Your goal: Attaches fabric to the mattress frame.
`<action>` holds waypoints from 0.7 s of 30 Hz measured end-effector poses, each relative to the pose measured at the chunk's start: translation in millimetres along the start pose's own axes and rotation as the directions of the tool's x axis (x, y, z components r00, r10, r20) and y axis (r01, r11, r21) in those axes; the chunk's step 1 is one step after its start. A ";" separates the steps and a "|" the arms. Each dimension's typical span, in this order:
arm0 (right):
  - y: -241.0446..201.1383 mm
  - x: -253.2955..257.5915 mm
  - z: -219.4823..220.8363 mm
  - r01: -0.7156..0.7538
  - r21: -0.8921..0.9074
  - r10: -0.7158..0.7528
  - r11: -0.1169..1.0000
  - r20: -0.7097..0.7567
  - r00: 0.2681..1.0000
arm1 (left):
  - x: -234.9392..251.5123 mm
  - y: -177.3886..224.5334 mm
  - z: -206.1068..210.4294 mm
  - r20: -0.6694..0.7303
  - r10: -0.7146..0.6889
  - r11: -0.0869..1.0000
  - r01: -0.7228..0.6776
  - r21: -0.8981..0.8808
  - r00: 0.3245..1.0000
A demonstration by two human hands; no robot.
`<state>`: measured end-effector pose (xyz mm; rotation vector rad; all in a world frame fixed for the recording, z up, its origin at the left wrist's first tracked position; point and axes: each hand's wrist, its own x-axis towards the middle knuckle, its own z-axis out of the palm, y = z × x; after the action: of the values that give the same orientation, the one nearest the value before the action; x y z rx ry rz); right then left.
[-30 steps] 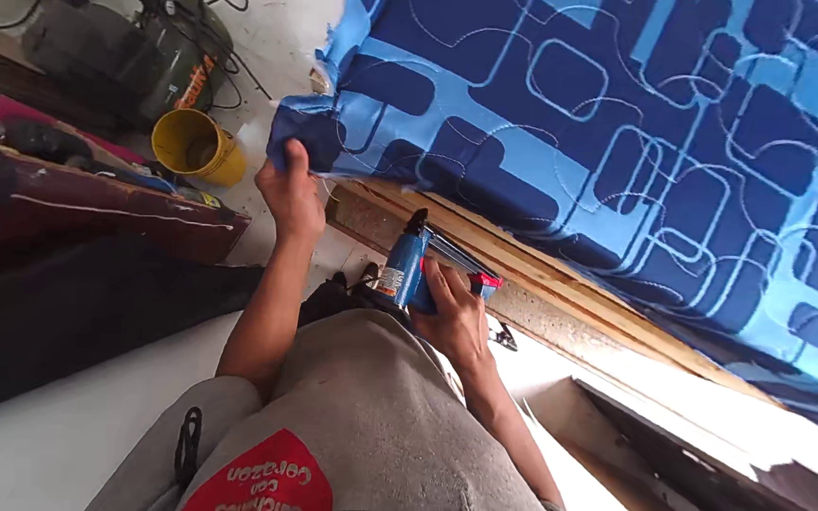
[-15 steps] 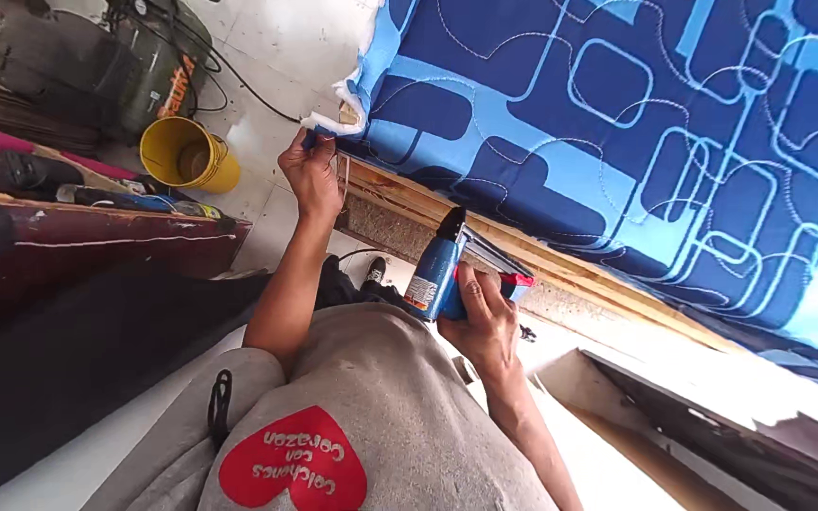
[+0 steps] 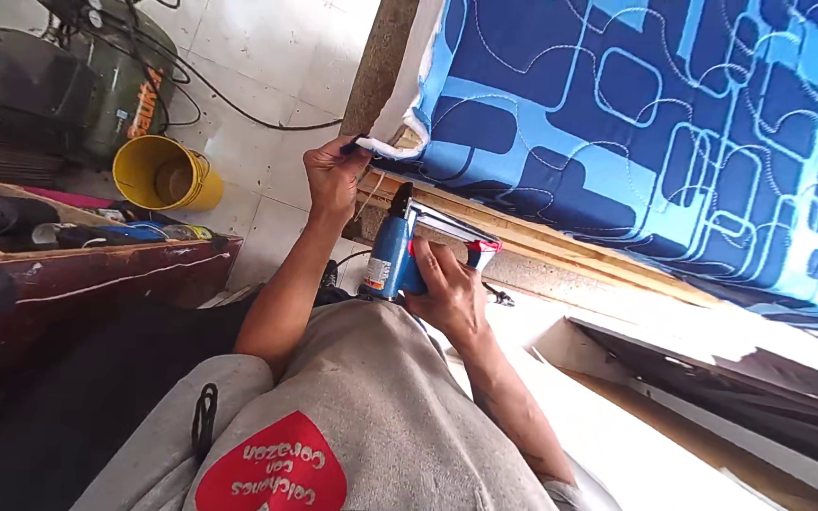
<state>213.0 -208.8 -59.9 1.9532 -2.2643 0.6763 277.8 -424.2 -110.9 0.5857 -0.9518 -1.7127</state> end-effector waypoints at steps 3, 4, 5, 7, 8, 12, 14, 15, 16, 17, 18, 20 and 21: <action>-11.8 15.6 4.8 -0.011 -0.008 0.011 1.000 0.009 1.000 | 3.9 1.1 -3.1 0.046 -0.009 1.000 0.009 -0.002 0.999; -13.4 18.4 8.3 -0.021 -0.027 0.021 0.999 0.011 1.000 | 4.8 1.7 -4.0 0.061 -0.014 1.000 0.014 -0.004 0.998; -14.7 20.3 11.2 -0.022 -0.043 0.022 0.999 0.013 1.000 | 6.8 2.3 -4.6 0.075 -0.019 1.000 0.019 -0.004 0.997; -20.4 20.8 8.5 -0.012 -0.045 0.013 0.999 0.023 1.000 | 8.4 3.5 -6.1 0.093 -0.038 0.999 0.037 0.012 0.995; -23.7 22.0 4.4 0.000 -0.040 0.000 0.999 0.015 1.000 | 9.4 3.8 -6.5 0.090 -0.044 0.999 0.042 0.024 0.995; -29.5 29.0 -6.8 -0.022 -0.082 0.018 0.996 -0.045 0.999 | 9.4 3.4 -6.4 0.092 -0.058 0.998 0.055 0.043 0.994; -32.4 28.3 -12.6 -0.036 -0.071 0.033 0.997 -0.043 0.999 | 11.1 4.8 -7.3 0.114 -0.058 0.996 0.050 0.070 0.992; -35.2 27.7 -22.1 -0.041 -0.030 0.040 0.999 -0.032 0.999 | 11.8 5.7 -8.9 0.137 -0.042 0.995 0.030 0.091 0.990; -37.6 28.3 -35.9 -0.040 0.028 0.041 0.999 -0.023 0.999 | 12.9 6.4 -11.5 0.180 -0.004 0.994 -0.015 0.104 0.984; -40.3 28.6 -53.9 -0.044 0.090 0.045 0.995 -0.008 0.999 | 11.9 7.9 -15.0 0.239 0.039 0.993 -0.064 0.096 0.970; -42.3 29.2 -75.8 -0.052 0.146 0.051 0.988 0.015 0.999 | 9.1 11.9 -18.4 0.320 0.079 0.991 -0.110 0.079 0.944; -39.4 32.5 -118.8 -0.041 0.200 0.042 0.979 -0.002 0.999 | 6.5 24.0 -19.0 0.451 0.162 0.973 -0.218 0.074 0.878; -37.2 32.9 -138.0 -0.035 0.155 0.043 0.987 -0.052 0.998 | 3.6 30.7 -15.4 0.470 0.185 0.962 -0.257 0.093 0.863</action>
<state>211.5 -191.0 85.8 1.9321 -2.2857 0.9242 305.3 -436.7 -94.2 0.1503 -1.4388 -1.6040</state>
